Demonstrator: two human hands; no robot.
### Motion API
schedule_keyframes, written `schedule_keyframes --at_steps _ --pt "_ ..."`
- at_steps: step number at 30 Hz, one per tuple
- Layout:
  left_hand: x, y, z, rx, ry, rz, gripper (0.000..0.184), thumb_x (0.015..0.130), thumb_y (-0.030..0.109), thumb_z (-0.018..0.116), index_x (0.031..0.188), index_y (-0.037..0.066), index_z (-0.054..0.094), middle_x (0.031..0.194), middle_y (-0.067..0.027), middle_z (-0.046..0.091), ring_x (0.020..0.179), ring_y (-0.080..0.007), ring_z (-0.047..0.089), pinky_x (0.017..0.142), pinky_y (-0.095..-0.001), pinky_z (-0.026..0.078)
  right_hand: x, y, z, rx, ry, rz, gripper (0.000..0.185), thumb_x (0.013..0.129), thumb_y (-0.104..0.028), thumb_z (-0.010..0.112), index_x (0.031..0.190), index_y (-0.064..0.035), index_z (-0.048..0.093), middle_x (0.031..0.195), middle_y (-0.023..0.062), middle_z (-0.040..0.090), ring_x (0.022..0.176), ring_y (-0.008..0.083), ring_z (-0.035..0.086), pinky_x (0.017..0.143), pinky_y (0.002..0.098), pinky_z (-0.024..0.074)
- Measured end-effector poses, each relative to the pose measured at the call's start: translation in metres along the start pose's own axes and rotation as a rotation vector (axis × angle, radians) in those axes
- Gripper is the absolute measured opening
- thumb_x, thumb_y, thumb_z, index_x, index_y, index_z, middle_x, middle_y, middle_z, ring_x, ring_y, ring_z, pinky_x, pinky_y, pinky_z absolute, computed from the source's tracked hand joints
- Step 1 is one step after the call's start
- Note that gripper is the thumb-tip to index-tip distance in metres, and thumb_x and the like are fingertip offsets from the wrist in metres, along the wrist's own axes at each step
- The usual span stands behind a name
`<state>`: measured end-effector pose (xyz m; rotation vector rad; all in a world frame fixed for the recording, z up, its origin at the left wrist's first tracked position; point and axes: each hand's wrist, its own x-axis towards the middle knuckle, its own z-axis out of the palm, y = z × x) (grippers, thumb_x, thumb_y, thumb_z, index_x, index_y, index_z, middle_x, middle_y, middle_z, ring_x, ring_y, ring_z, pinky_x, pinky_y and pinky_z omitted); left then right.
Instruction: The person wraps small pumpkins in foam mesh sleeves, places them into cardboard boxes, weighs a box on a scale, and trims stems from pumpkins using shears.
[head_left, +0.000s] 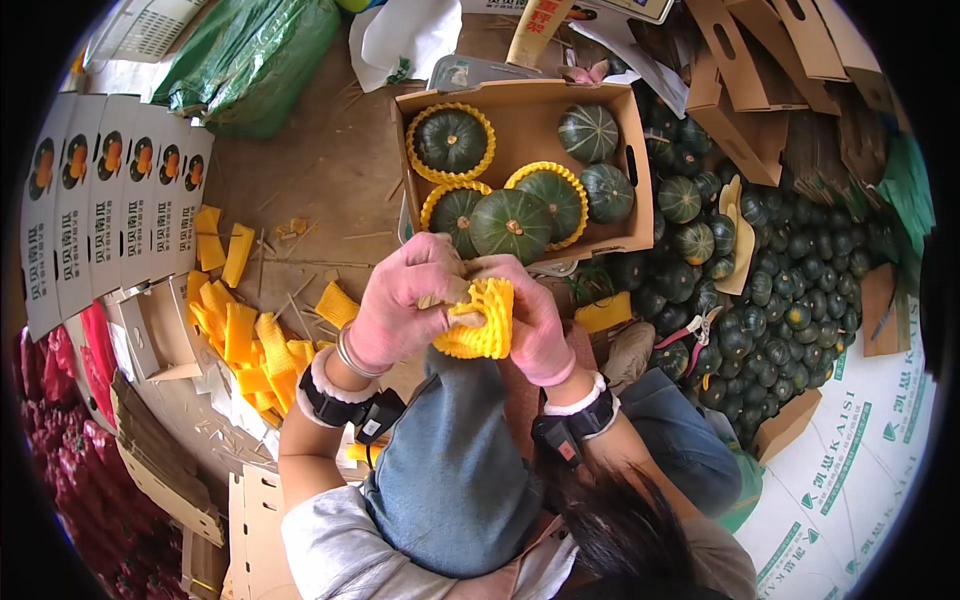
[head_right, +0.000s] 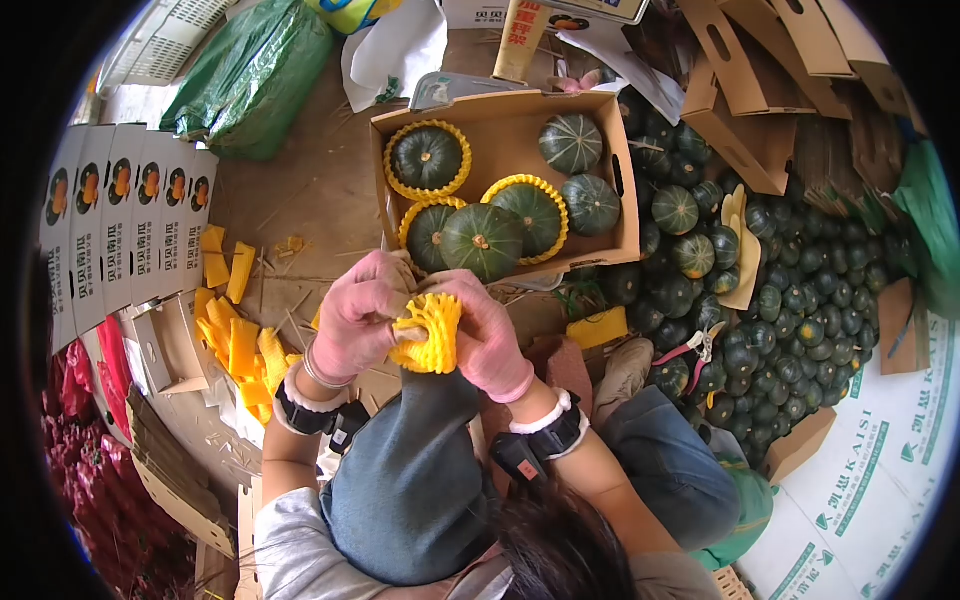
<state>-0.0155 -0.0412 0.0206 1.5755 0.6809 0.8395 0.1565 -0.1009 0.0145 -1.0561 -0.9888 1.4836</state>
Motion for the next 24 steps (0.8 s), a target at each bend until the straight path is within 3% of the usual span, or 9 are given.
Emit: schedule_keyframes --at_steps 3,6,8,10,14,16,18,22,24 --pt "0.000 0.002 -0.006 -0.263 -0.166 -0.026 0.022 0.078 0.021 0.076 0.091 0.007 0.065 0.086 -0.0055 0.054 0.084 -0.0201 0.052 0.079 -0.0345 0.043 0.000 -0.001 -0.012 -0.267 -0.013 -0.040 0.019 0.069 0.010 0.050 0.083 -0.0001 0.057 0.097 0.0076 0.057 0.089 0.0171 0.053 0.079 0.0264 0.0417" --pt "-0.003 -0.002 -0.017 -0.531 -0.611 -0.293 0.031 0.087 0.031 0.068 0.097 0.002 0.061 0.093 -0.0091 0.058 0.089 -0.0210 0.055 0.080 -0.0357 0.044 0.002 -0.015 -0.026 0.154 -0.106 0.200 0.017 0.068 0.006 0.050 0.082 -0.0007 0.057 0.087 0.0058 0.059 0.081 0.0157 0.054 0.077 0.0264 0.0430" --pt "-0.006 0.001 -0.024 -0.497 -0.573 -0.505 0.036 0.085 0.035 0.067 0.095 0.001 0.062 0.094 -0.0104 0.059 0.086 -0.0209 0.057 0.078 -0.0322 0.046 -0.010 -0.013 -0.043 0.650 -0.194 0.510 0.024 0.074 -0.005 0.052 0.094 0.0037 0.060 0.096 0.0078 0.063 0.091 0.0137 0.058 0.086 0.0265 0.0455" --pt "-0.016 -0.017 -0.016 -0.704 -0.077 -0.465 0.038 0.086 0.038 0.065 0.095 0.002 0.062 0.093 -0.0100 0.060 0.085 -0.0191 0.059 0.074 -0.0303 0.047 -0.012 -0.013 -0.051 0.200 -0.450 0.514 0.030 0.082 -0.012 0.057 0.107 0.0054 0.059 0.104 0.0098 0.064 0.098 0.0158 0.060 0.091 0.0278 0.0454" --pt "-0.008 -0.002 0.010 -1.011 -0.090 -0.659 0.047 0.087 0.043 0.063 0.104 -0.001 0.058 0.099 -0.0097 0.060 0.092 -0.0161 0.058 0.079 -0.0274 0.046 -0.022 -0.025 -0.071 0.475 -0.252 0.425 0.037 0.091 -0.027 0.059 0.111 0.0034 0.057 0.100 0.0126 0.066 0.083 0.0180 0.065 0.072 0.0280 0.0527" --pt "-0.010 -0.041 -0.001 -0.742 -0.390 -0.690 0.043 0.089 0.040 0.062 0.104 -0.001 0.057 0.095 -0.0024 0.059 0.088 -0.0086 0.054 0.075 -0.0236 0.045 -0.018 -0.038 -0.071 0.453 -0.126 0.436 0.030 0.094 -0.027 0.057 0.110 -0.0015 0.058 0.087 0.0089 0.068 0.055 0.0118 0.059 0.045 0.0195 0.0468" --pt "0.002 -0.053 -0.009 -0.455 -0.405 -0.473 0.029 0.091 0.030 0.062 0.099 0.002 0.058 0.086 0.0023 0.056 0.079 -0.0061 0.050 0.067 -0.0222 0.043 -0.021 -0.024 -0.075 0.331 0.060 0.529 0.025 0.096 -0.025 0.055 0.108 -0.0029 0.059 0.082 0.0053 0.065 0.052 0.0076 0.055 0.044 0.0188 0.0437" --pt "0.031 -0.063 0.006 0.193 0.053 -0.160 0.012 0.092 0.014 0.061 0.091 0.003 0.058 0.084 0.0013 0.052 0.078 -0.0094 0.049 0.067 -0.0265 0.044 -0.012 -0.005 -0.064 -0.375 0.330 0.377 0.020 0.096 -0.021 0.054 0.102 -0.0011 0.055 0.070 0.0014 0.054 0.047 0.0075 0.048 0.041 0.0240 0.0382" --pt "0.035 -0.086 0.014 0.143 0.080 -0.227 0.012 0.093 0.014 0.058 0.097 0.003 0.057 0.088 0.0004 0.051 0.083 -0.0101 0.048 0.073 -0.0263 0.044 0.002 0.005 -0.058 -0.407 0.372 0.404 0.018 0.095 -0.020 0.054 0.104 -0.0045 0.053 0.070 0.0067 0.053 0.045 0.0108 0.049 0.041 0.0273 0.0386"
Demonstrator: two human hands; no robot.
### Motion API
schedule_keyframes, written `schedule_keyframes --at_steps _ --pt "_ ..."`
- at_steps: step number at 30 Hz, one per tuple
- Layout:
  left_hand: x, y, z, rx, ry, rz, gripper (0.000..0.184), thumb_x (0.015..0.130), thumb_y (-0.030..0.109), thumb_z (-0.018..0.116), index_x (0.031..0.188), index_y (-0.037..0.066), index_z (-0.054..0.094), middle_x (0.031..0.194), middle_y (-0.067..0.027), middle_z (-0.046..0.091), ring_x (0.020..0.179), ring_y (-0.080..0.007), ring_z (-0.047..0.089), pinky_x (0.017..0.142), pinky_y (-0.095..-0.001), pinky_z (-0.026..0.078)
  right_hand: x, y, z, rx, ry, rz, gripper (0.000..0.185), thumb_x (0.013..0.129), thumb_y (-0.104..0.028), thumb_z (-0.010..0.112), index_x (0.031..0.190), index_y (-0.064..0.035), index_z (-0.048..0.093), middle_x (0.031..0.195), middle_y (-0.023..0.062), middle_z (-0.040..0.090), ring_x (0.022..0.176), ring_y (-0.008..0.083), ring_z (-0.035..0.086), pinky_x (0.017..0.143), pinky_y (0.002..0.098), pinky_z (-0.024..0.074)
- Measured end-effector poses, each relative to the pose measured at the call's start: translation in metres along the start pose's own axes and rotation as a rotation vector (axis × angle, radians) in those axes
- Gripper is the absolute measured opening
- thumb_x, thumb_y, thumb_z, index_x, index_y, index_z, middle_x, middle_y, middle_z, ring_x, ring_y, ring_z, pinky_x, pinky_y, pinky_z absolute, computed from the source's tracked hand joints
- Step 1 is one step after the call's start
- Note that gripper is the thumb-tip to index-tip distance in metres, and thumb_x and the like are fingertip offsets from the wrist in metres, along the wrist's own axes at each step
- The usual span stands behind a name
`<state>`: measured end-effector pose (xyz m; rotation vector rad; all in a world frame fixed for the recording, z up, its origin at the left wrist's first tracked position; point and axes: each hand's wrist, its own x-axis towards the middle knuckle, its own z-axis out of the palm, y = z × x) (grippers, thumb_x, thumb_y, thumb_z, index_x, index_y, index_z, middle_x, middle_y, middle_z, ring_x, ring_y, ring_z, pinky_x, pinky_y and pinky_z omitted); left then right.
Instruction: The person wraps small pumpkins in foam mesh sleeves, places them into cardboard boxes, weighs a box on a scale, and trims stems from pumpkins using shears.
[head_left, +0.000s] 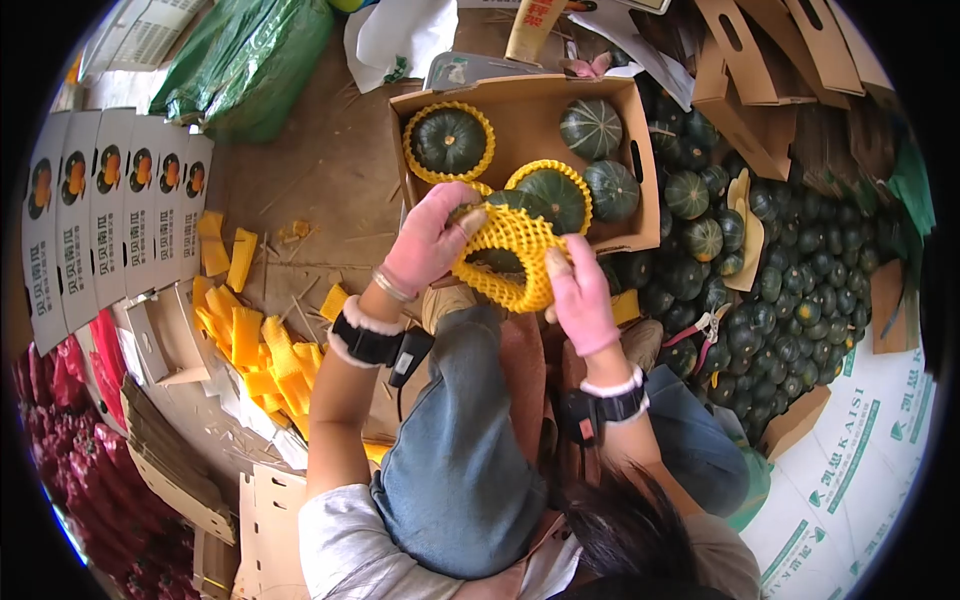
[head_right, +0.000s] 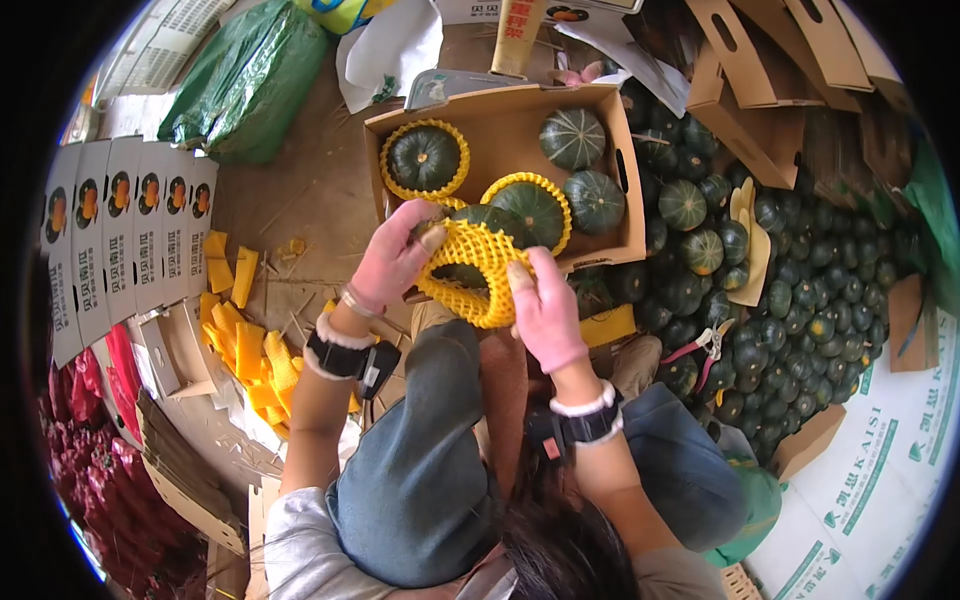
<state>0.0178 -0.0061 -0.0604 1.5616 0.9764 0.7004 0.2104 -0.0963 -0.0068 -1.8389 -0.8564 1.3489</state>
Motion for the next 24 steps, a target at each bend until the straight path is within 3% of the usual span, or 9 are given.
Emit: schedule_keyframes --at_steps 2,4,6,8,11,17,20,21,24 --pt "0.006 -0.012 0.009 -0.099 0.009 -0.011 0.014 0.095 0.014 0.056 0.103 0.002 0.055 0.092 -0.0004 0.050 0.088 -0.0104 0.047 0.077 -0.0259 0.043 0.015 0.011 0.005 0.051 -0.067 0.056 0.019 0.095 -0.020 0.054 0.105 -0.0046 0.051 0.073 0.0117 0.054 0.052 0.0194 0.055 0.048 0.0308 0.0441" --pt "0.007 -0.013 0.019 -0.262 0.013 0.017 0.017 0.096 0.014 0.053 0.108 0.002 0.052 0.096 -0.0011 0.050 0.091 -0.0104 0.046 0.081 -0.0254 0.042 0.024 0.014 0.004 -0.139 0.113 -0.258 0.016 0.095 -0.017 0.055 0.102 -0.0033 0.051 0.079 0.0178 0.056 0.069 0.0307 0.058 0.063 0.0355 0.0477" --pt "0.010 -0.002 0.034 -0.383 0.013 0.026 0.018 0.097 0.014 0.052 0.110 0.002 0.050 0.099 -0.0036 0.050 0.093 -0.0124 0.046 0.083 -0.0253 0.042 0.028 0.009 -0.013 -0.269 0.190 -0.405 0.014 0.094 -0.014 0.055 0.101 -0.0029 0.051 0.082 0.0204 0.056 0.076 0.0347 0.058 0.069 0.0367 0.0478" --pt "0.021 -0.002 0.040 -0.233 -0.054 -0.038 0.022 0.099 0.019 0.050 0.114 0.002 0.050 0.107 -0.0059 0.052 0.101 -0.0134 0.046 0.092 -0.0260 0.038 0.045 0.011 -0.037 -0.365 0.122 -0.463 0.015 0.094 -0.012 0.055 0.103 -0.0013 0.052 0.087 0.0184 0.058 0.078 0.0314 0.059 0.070 0.0350 0.0480" --pt "0.046 -0.012 0.049 -0.158 -0.060 0.153 0.019 0.098 0.014 0.050 0.112 0.002 0.049 0.107 -0.0084 0.053 0.102 -0.0146 0.047 0.092 -0.0271 0.039 0.079 0.021 -0.055 -0.248 0.064 -0.685 0.019 0.095 -0.012 0.053 0.111 -0.0020 0.054 0.097 0.0138 0.062 0.090 0.0249 0.062 0.080 0.0300 0.0479" --pt "0.062 0.006 0.055 -0.146 0.149 -0.023 0.007 0.094 0.008 0.055 0.096 0.001 0.053 0.084 -0.0024 0.052 0.077 -0.0090 0.046 0.071 -0.0234 0.042 0.107 0.029 -0.050 -0.188 0.226 -0.527 0.014 0.094 -0.015 0.058 0.097 -0.0012 0.058 0.083 0.0084 0.062 0.079 0.0163 0.057 0.076 0.0269 0.0461" --pt "0.067 0.001 0.059 -0.268 0.221 -0.146 0.008 0.094 0.008 0.056 0.095 0.000 0.054 0.081 -0.0014 0.051 0.076 -0.0085 0.045 0.070 -0.0236 0.042 0.114 0.030 -0.048 0.047 0.165 -0.385 0.015 0.092 -0.016 0.061 0.091 -0.0014 0.059 0.083 0.0053 0.062 0.076 0.0122 0.053 0.072 0.0258 0.0451" --pt "0.068 -0.001 0.061 -0.379 0.247 -0.240 0.009 0.093 0.008 0.057 0.094 0.000 0.054 0.081 -0.0011 0.053 0.076 -0.0081 0.046 0.070 -0.0233 0.043 0.119 0.035 -0.045 0.214 0.148 -0.231 0.015 0.090 -0.015 0.063 0.090 -0.0005 0.059 0.082 0.0029 0.061 0.076 0.0096 0.052 0.071 0.0251 0.0452" --pt "0.070 -0.003 0.054 -0.248 0.187 -0.357 0.010 0.094 0.010 0.057 0.095 0.000 0.055 0.082 -0.0020 0.056 0.078 -0.0071 0.048 0.069 -0.0239 0.044 0.120 0.038 -0.044 0.019 0.224 -0.265 0.014 0.089 -0.013 0.062 0.090 0.0004 0.059 0.079 0.0052 0.061 0.075 0.0125 0.055 0.072 0.0270 0.0465"
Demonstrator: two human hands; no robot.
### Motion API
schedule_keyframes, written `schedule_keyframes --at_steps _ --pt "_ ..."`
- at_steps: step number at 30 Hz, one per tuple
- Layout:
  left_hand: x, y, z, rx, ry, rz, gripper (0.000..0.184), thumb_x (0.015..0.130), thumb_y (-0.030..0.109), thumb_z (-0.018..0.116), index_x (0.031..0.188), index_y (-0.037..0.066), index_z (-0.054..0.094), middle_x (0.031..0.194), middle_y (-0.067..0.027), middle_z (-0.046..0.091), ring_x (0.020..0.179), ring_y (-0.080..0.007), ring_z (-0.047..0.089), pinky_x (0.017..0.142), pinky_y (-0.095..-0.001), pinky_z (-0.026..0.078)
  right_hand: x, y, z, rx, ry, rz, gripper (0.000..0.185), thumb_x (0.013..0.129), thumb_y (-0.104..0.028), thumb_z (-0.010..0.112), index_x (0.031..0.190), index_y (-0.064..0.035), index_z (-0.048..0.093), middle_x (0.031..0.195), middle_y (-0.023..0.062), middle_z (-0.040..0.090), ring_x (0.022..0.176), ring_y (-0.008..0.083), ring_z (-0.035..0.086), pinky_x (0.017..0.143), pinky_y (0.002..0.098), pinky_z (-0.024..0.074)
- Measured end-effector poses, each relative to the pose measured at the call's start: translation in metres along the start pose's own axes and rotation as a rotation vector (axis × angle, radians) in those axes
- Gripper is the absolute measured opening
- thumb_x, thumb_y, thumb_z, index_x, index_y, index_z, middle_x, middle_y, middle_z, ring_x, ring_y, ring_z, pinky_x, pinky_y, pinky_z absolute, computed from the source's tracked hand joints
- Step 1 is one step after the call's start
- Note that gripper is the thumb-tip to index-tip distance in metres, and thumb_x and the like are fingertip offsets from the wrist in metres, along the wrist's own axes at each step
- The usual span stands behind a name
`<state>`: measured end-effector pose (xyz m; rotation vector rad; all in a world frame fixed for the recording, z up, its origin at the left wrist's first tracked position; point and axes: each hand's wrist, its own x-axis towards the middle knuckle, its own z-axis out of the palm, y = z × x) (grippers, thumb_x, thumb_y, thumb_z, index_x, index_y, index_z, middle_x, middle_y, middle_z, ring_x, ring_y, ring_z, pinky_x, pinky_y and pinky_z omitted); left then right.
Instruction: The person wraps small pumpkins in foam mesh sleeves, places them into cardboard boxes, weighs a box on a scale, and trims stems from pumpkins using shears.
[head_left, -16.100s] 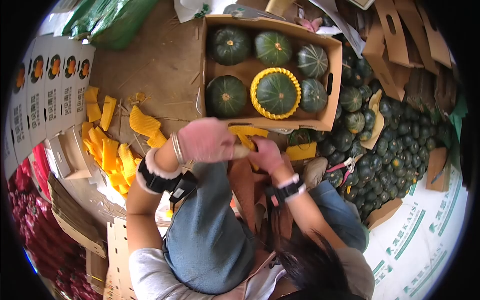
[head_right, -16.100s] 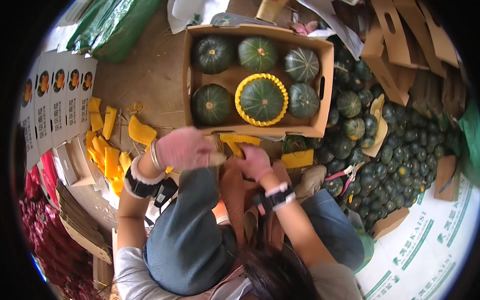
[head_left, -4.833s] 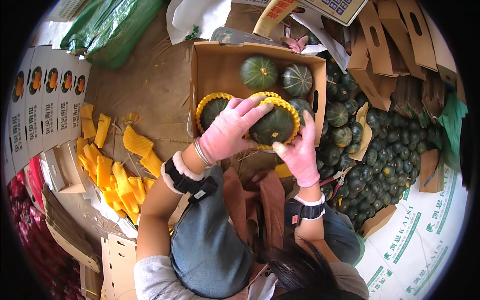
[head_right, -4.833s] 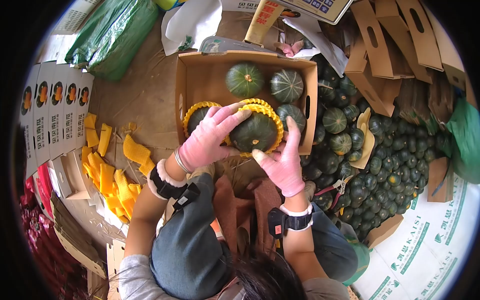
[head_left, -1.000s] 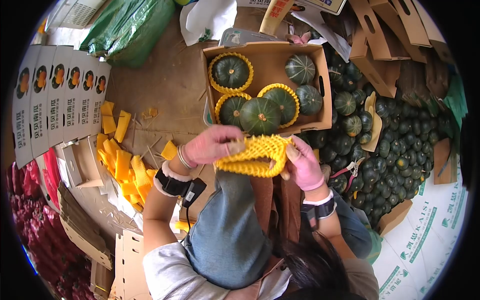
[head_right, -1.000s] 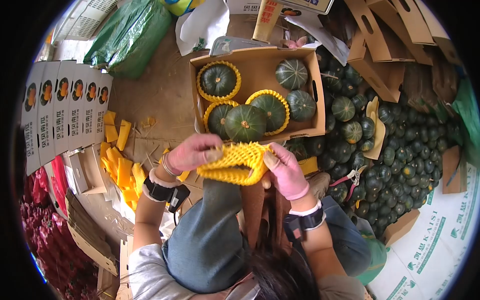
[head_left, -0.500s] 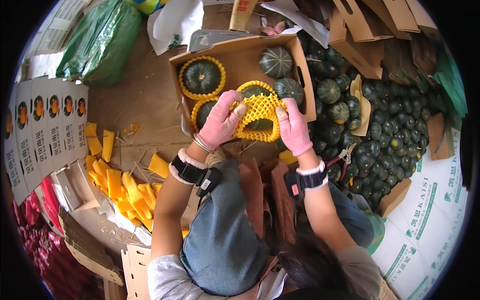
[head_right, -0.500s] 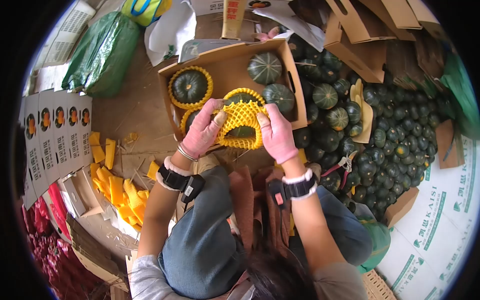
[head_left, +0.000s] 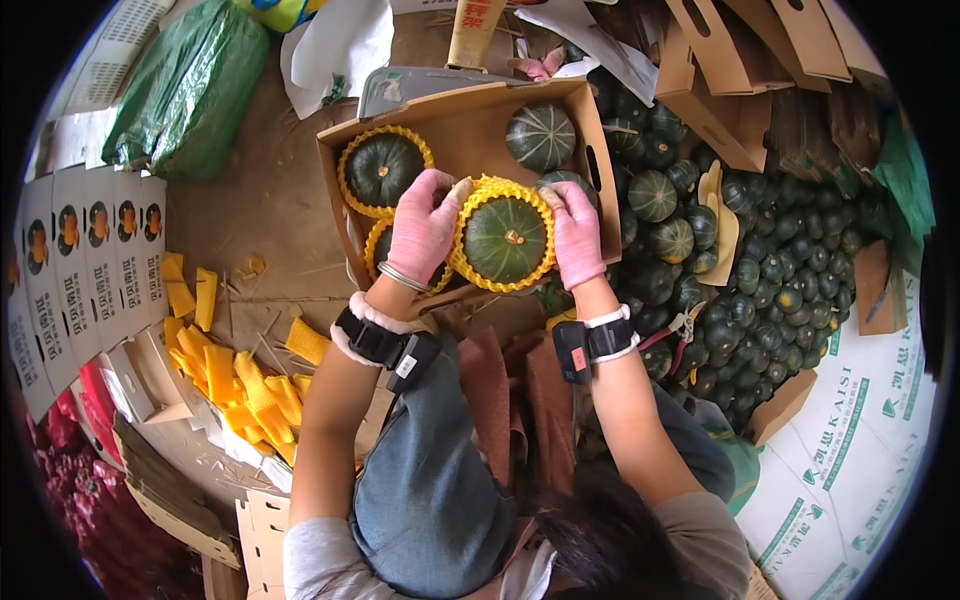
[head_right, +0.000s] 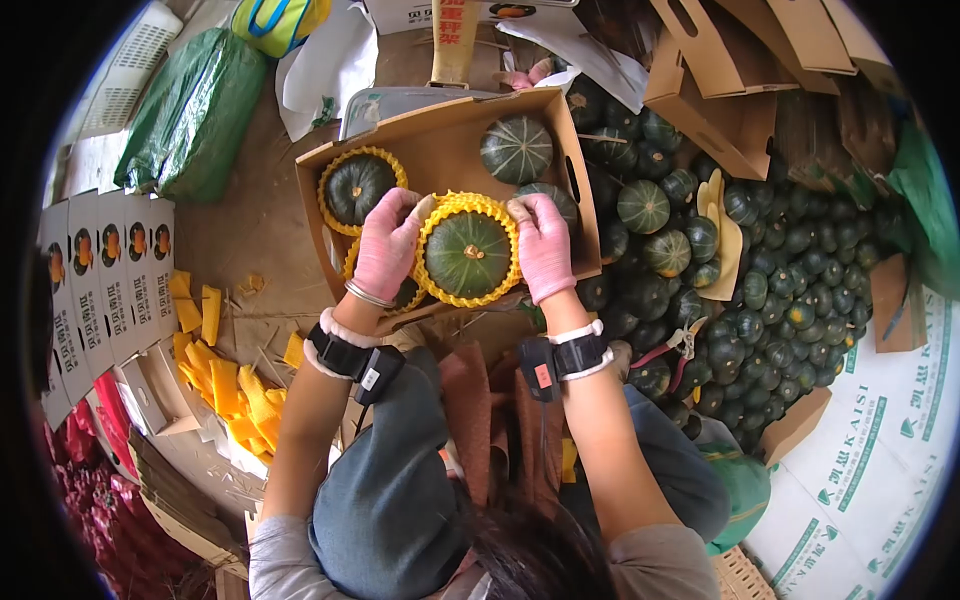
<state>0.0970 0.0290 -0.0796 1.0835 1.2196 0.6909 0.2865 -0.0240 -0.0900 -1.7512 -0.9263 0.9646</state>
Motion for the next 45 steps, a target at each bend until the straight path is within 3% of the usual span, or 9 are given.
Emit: schedule_keyframes --at_steps 4,6,23,26,30,34,36,39,45 --pt "-0.027 0.030 0.000 0.533 0.264 0.523 0.026 0.085 0.020 0.068 0.105 0.005 0.061 0.108 -0.0196 0.056 0.087 -0.0329 0.062 0.074 -0.0357 0.052 -0.033 -0.041 -0.003 -0.248 0.305 -0.279 0.012 0.088 -0.004 0.058 0.100 -0.0039 0.060 0.089 0.0139 0.058 0.079 0.0237 0.061 0.075 0.0327 0.0498" --pt "-0.043 0.038 -0.003 0.616 0.006 0.603 0.039 0.079 0.025 0.072 0.115 0.014 0.062 0.121 -0.0216 0.049 0.101 -0.0393 0.055 0.082 -0.0430 0.051 -0.061 -0.036 -0.010 -0.565 0.236 -0.644 0.033 0.082 0.000 0.059 0.112 -0.0128 0.061 0.104 0.0134 0.055 0.078 0.0268 0.062 0.066 0.0341 0.0529" --pt "-0.042 0.026 0.005 0.877 0.029 0.550 0.045 0.083 0.036 0.066 0.119 0.009 0.061 0.105 -0.0182 0.056 0.096 -0.0361 0.054 0.085 -0.0415 0.046 -0.077 -0.018 0.017 -0.522 0.149 -0.380 0.055 0.080 0.006 0.052 0.130 -0.0183 0.054 0.110 0.0146 0.055 0.091 0.0355 0.062 0.075 0.0415 0.0543" --pt "-0.040 0.022 -0.004 0.549 -0.036 0.593 0.053 0.081 0.044 0.067 0.119 0.007 0.059 0.104 -0.0201 0.057 0.094 -0.0376 0.055 0.083 -0.0420 0.047 -0.074 -0.029 0.010 -0.449 0.116 -0.371 0.046 0.088 0.000 0.053 0.132 -0.0103 0.050 0.111 0.0156 0.056 0.091 0.0338 0.063 0.076 0.0385 0.0540" --pt "-0.051 0.044 -0.011 -0.105 -0.206 0.508 0.061 0.094 0.047 0.050 0.130 -0.001 0.044 0.118 -0.0146 0.057 0.102 -0.0225 0.057 0.085 -0.0326 0.046 -0.066 -0.074 0.005 -0.271 -0.035 -0.389 0.121 0.059 -0.045 0.086 0.145 0.0024 0.014 0.129 0.0269 0.039 0.118 0.0395 0.043 0.099 0.0458 0.0392" --pt "-0.027 0.064 -0.023 -0.433 -0.252 0.372 0.043 0.101 0.033 0.039 0.127 -0.001 0.046 0.117 -0.0102 0.058 0.107 -0.0176 0.054 0.091 -0.0282 0.042 -0.017 -0.086 0.017 -0.377 0.012 -0.416 0.100 0.049 -0.021 0.086 0.132 -0.0058 0.033 0.122 0.0220 0.042 0.114 0.0393 0.041 0.099 0.0455 0.0401" --pt "0.010 0.033 -0.036 0.268 0.176 0.556 0.038 0.089 0.010 0.057 0.126 0.008 0.050 0.113 -0.0137 0.060 0.106 -0.0280 0.056 0.091 -0.0342 0.044 0.008 -0.079 0.028 -0.413 0.034 -0.553 0.097 0.048 -0.022 0.086 0.130 -0.0102 0.036 0.121 0.0205 0.042 0.114 0.0395 0.043 0.096 0.0470 0.0423" --pt "0.020 0.037 -0.033 1.067 0.297 0.347 0.054 0.070 0.026 0.072 0.121 0.025 0.055 0.111 -0.0120 0.053 0.106 -0.0362 0.048 0.089 -0.0484 0.041 0.035 -0.062 0.055 -0.467 0.156 -0.712 0.100 0.045 -0.027 0.087 0.130 -0.0160 0.035 0.124 0.0202 0.038 0.112 0.0418 0.045 0.093 0.0496 0.0422" --pt "0.026 0.023 -0.044 1.322 0.240 0.204 0.059 0.069 0.043 0.071 0.123 0.026 0.055 0.128 -0.0155 0.042 0.119 -0.0369 0.037 0.093 -0.0518 0.034 0.042 -0.042 0.069 -0.964 -0.064 -0.528 0.090 0.047 -0.038 0.083 0.127 -0.0293 0.042 0.128 0.0166 0.034 0.116 0.0394 0.041 0.103 0.0537 0.0230"
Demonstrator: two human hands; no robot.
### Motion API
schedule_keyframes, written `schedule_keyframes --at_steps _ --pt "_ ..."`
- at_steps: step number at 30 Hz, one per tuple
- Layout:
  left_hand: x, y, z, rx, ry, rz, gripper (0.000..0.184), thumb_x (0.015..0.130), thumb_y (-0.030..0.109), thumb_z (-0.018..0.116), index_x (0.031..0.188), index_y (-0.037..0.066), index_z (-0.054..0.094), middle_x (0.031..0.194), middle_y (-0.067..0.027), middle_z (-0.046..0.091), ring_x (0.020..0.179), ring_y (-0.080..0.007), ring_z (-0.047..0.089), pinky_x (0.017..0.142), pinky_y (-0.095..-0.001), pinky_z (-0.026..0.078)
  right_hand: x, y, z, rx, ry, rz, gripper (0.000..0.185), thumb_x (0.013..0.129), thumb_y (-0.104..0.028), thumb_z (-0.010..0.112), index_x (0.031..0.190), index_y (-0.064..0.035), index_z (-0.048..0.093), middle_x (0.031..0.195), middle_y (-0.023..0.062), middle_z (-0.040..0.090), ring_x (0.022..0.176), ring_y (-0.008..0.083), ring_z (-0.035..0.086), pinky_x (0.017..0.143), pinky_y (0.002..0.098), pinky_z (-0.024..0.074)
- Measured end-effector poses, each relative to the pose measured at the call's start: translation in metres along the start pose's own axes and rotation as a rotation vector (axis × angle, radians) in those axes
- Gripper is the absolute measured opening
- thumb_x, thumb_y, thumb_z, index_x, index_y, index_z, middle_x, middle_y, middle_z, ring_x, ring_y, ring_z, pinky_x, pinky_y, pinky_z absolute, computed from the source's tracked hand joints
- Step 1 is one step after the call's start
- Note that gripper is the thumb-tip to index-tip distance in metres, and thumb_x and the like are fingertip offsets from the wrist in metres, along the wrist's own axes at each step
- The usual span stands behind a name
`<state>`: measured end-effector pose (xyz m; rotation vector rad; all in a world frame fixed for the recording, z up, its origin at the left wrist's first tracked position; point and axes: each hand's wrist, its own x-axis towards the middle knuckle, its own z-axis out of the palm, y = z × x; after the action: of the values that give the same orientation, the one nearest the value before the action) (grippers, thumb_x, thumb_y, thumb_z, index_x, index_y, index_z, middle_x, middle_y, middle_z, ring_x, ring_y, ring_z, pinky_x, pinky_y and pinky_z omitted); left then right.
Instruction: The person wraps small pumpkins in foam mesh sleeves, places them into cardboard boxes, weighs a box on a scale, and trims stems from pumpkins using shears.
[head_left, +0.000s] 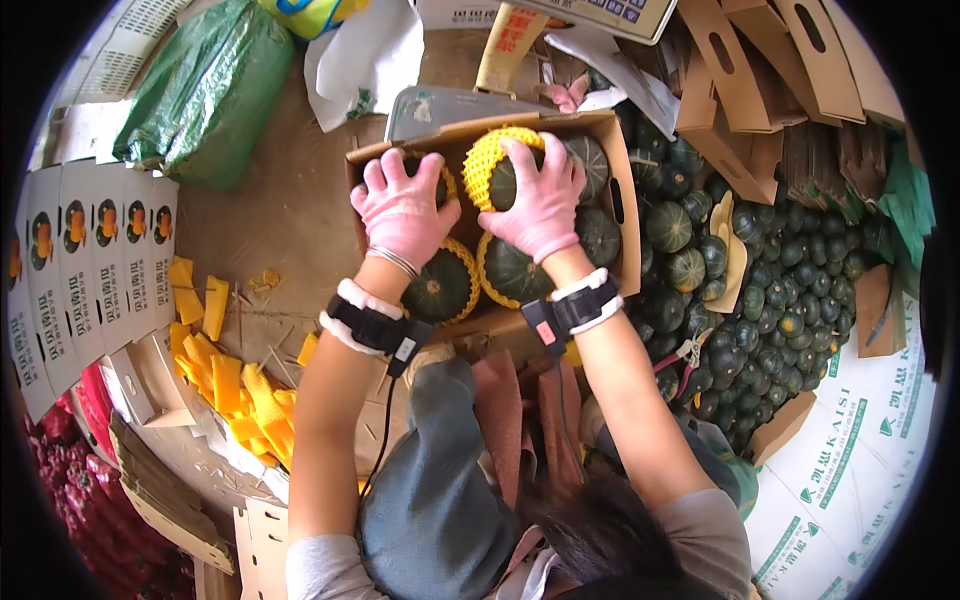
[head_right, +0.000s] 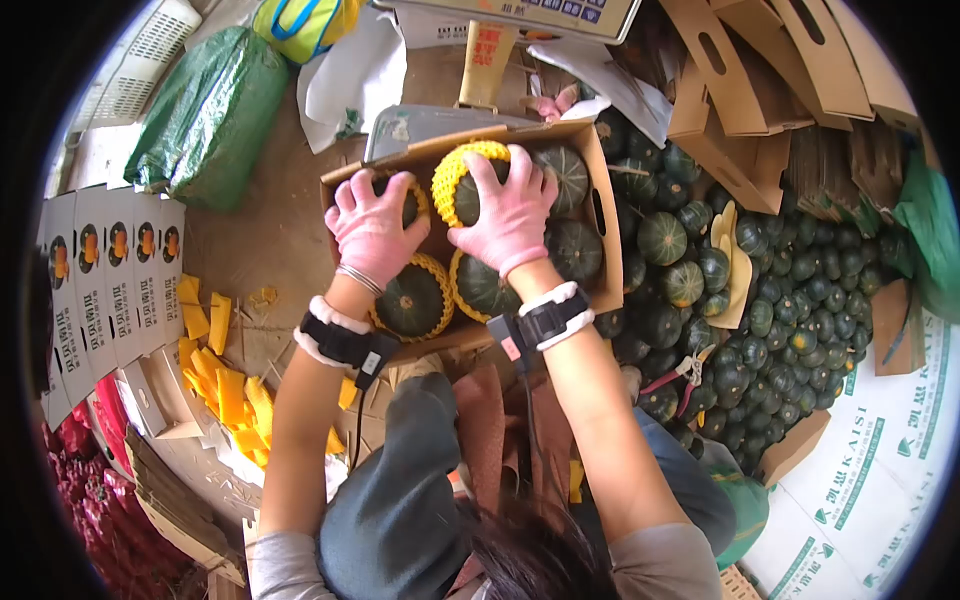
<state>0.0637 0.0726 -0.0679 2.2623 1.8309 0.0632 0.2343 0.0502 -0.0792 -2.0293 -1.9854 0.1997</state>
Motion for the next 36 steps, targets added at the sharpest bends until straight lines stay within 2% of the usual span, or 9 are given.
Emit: schedule_keyframes --at_steps 7,10,11,13,17,23,29,33,36 --pt "-0.002 -0.003 0.000 -0.114 0.059 0.037 0.058 0.073 0.036 0.072 0.126 0.024 0.053 0.130 -0.0179 0.042 0.121 -0.0393 0.036 0.098 -0.0515 0.032 0.032 -0.031 -0.007 -0.253 -0.529 0.150 0.093 0.058 -0.039 0.078 0.140 -0.0328 0.034 0.135 0.0214 0.036 0.125 0.0425 0.037 0.112 0.0586 0.0112" --pt "-0.018 -0.027 -0.032 -0.359 0.245 0.166 0.054 0.075 0.021 0.072 0.126 0.015 0.055 0.126 -0.0193 0.050 0.123 -0.0383 0.038 0.104 -0.0472 0.031 0.027 0.007 -0.018 -0.011 -0.460 -0.067 0.094 0.059 -0.047 0.079 0.140 -0.0238 0.038 0.132 0.0216 0.042 0.130 0.0398 0.034 0.111 0.0547 0.0189" --pt "-0.030 -0.047 -0.040 -0.422 0.421 0.184 0.051 0.077 0.016 0.070 0.124 0.006 0.055 0.124 -0.0183 0.053 0.119 -0.0359 0.043 0.103 -0.0461 0.034 0.031 0.027 -0.035 0.346 -0.336 -0.177 0.085 0.062 -0.043 0.078 0.136 -0.0174 0.044 0.126 0.0186 0.049 0.128 0.0349 0.039 0.107 0.0490 0.0273" --pt "-0.066 -0.098 -0.033 -0.484 0.546 -0.007 0.050 0.074 0.014 0.070 0.121 0.005 0.056 0.117 -0.0176 0.054 0.115 -0.0348 0.045 0.100 -0.0442 0.035 0.034 0.051 -0.068 0.116 -0.068 -0.251 0.072 0.061 -0.026 0.077 0.127 -0.0118 0.052 0.122 0.0158 0.054 0.117 0.0341 0.049 0.100 0.0420 0.0374" --pt "-0.196 -0.199 0.068 -0.077 0.223 -0.726 0.064 0.072 0.030 0.072 0.127 0.008 0.049 0.123 -0.0192 0.051 0.117 -0.0374 0.045 0.101 -0.0464 0.036 0.045 0.088 -0.045 -0.542 -0.450 -0.401 0.086 0.059 -0.020 0.073 0.138 -0.0216 0.040 0.130 0.0159 0.047 0.124 0.0310 0.045 0.110 0.0473 0.0280" --pt "-0.285 -0.228 0.077 -0.102 0.079 -1.601 0.079 0.070 0.048 0.075 0.132 0.010 0.043 0.132 -0.0199 0.046 0.125 -0.0382 0.040 0.102 -0.0454 0.035 0.061 0.089 -0.035 -0.501 -0.687 -0.081 0.106 0.054 -0.030 0.077 0.146 -0.0313 0.026 0.140 0.0077 0.039 0.131 0.0308 0.038 0.100 0.0681 0.0238" --pt "-0.320 -0.289 0.085 -0.031 -0.379 -1.429 0.048 0.083 0.041 0.061 0.115 0.005 0.059 0.120 -0.0212 0.059 0.116 -0.0373 0.051 0.097 -0.0408 0.042 0.033 0.041 -0.040 -0.805 -0.325 -0.080 0.092 0.055 -0.035 0.079 0.135 -0.0274 0.035 0.130 0.0119 0.040 0.124 0.0334 0.039 0.099 0.0578 0.0308" --pt "-0.290 -0.275 0.043 -0.021 -0.586 -1.427 0.048 0.077 0.033 0.069 0.115 0.004 0.062 0.123 -0.0214 0.059 0.116 -0.0353 0.055 0.097 -0.0417 0.045 0.000 0.017 -0.070 -0.232 0.047 -0.089 0.082 0.053 -0.024 0.078 0.126 -0.0245 0.040 0.122 0.0131 0.039 0.114 0.0368 0.041 0.093 0.0486 0.0401" --pt "-0.288 -0.280 0.055 0.026 -0.716 -1.288 0.043 0.075 0.025 0.069 0.112 0.004 0.065 0.117 -0.0208 0.062 0.111 -0.0343 0.059 0.093 -0.0389 0.048 -0.028 -0.032 -0.085 0.006 -0.138 -0.220 0.080 0.051 -0.021 0.076 0.123 -0.0231 0.043 0.120 0.0146 0.039 0.113 0.0381 0.042 0.093 0.0479 0.0418"
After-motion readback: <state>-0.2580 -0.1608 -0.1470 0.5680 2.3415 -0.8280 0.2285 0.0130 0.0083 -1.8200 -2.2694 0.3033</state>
